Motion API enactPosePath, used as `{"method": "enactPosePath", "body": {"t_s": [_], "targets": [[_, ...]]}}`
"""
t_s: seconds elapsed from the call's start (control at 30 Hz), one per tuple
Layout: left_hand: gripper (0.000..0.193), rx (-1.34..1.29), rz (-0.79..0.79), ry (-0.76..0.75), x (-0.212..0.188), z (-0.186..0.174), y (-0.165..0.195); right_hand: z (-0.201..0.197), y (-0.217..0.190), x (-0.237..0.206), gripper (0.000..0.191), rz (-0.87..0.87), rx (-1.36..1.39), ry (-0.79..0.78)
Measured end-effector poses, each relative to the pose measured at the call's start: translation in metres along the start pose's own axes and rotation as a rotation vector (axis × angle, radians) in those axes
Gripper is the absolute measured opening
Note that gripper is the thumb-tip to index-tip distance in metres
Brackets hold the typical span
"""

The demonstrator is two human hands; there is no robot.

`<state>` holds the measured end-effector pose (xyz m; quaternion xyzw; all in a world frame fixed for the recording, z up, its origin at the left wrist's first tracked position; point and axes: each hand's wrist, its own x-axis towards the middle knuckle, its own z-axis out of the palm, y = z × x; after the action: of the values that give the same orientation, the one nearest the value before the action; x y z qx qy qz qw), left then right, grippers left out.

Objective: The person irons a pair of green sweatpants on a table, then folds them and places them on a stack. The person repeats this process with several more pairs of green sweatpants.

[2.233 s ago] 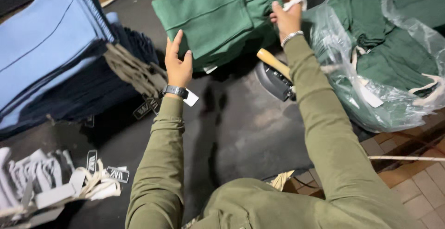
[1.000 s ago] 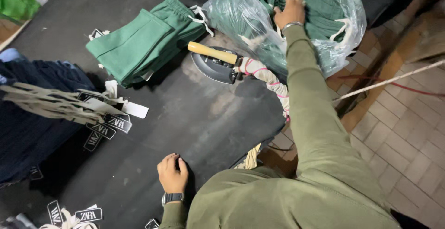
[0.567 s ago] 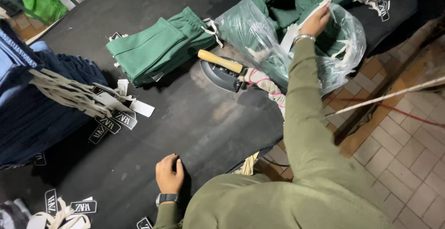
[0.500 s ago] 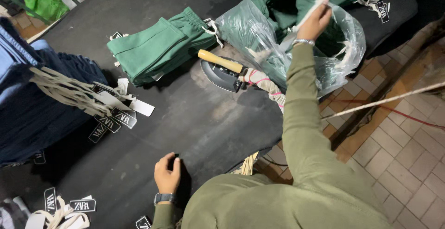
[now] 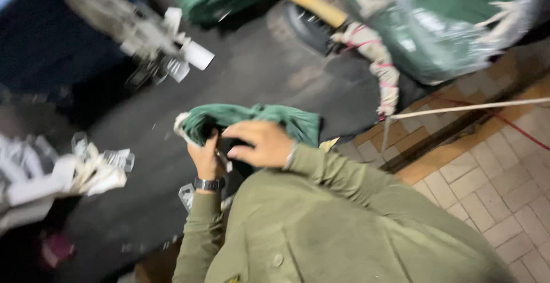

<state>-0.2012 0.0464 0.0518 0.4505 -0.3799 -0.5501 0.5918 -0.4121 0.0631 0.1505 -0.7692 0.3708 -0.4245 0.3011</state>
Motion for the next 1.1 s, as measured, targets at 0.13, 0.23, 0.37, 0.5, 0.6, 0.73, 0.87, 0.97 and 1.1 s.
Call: {"method": "enactPosePath", "body": {"t_s": [0.13, 0.23, 0.37, 0.5, 0.6, 0.73, 0.87, 0.97, 1.1], "targets": [[0.051, 0.161, 0.096, 0.087, -0.023, -0.068, 0.007, -0.007, 0.041, -0.023, 0.039, -0.007, -0.357, -0.023], [0.046, 0.186, 0.030, 0.190, -0.028, -0.099, 0.018, -0.011, 0.073, -0.042, 0.040, 0.167, -0.555, -0.036], [0.035, 0.562, 0.450, -0.019, -0.021, -0.106, 0.033, -0.004, 0.102, -0.056, 0.058, 0.399, -0.824, -0.196], [0.029, 0.435, 0.496, -0.114, -0.007, -0.099, 0.055, -0.008, 0.110, -0.052, 0.037, 0.560, -0.630, -0.327], [0.017, 0.074, 0.478, -0.128, 0.014, -0.104, 0.075, -0.032, 0.107, -0.036, 0.034, 0.556, -0.272, -0.151], [0.010, -0.144, 0.371, -0.137, 0.036, -0.143, 0.091, -0.058, 0.099, -0.010, 0.036, 0.237, -0.557, 0.120], [0.049, -0.297, 0.083, 0.086, 0.035, -0.176, 0.062, -0.041, 0.092, 0.002, 0.029, 0.040, -0.749, 0.291], [0.046, -0.655, -0.210, 0.153, 0.021, -0.196, 0.037, 0.005, 0.085, -0.002, 0.026, 0.194, -0.390, 0.124], [0.041, -0.339, -0.181, 0.514, 0.022, -0.196, 0.005, 0.065, 0.072, -0.012, 0.044, -0.157, -0.403, -0.242]]}}
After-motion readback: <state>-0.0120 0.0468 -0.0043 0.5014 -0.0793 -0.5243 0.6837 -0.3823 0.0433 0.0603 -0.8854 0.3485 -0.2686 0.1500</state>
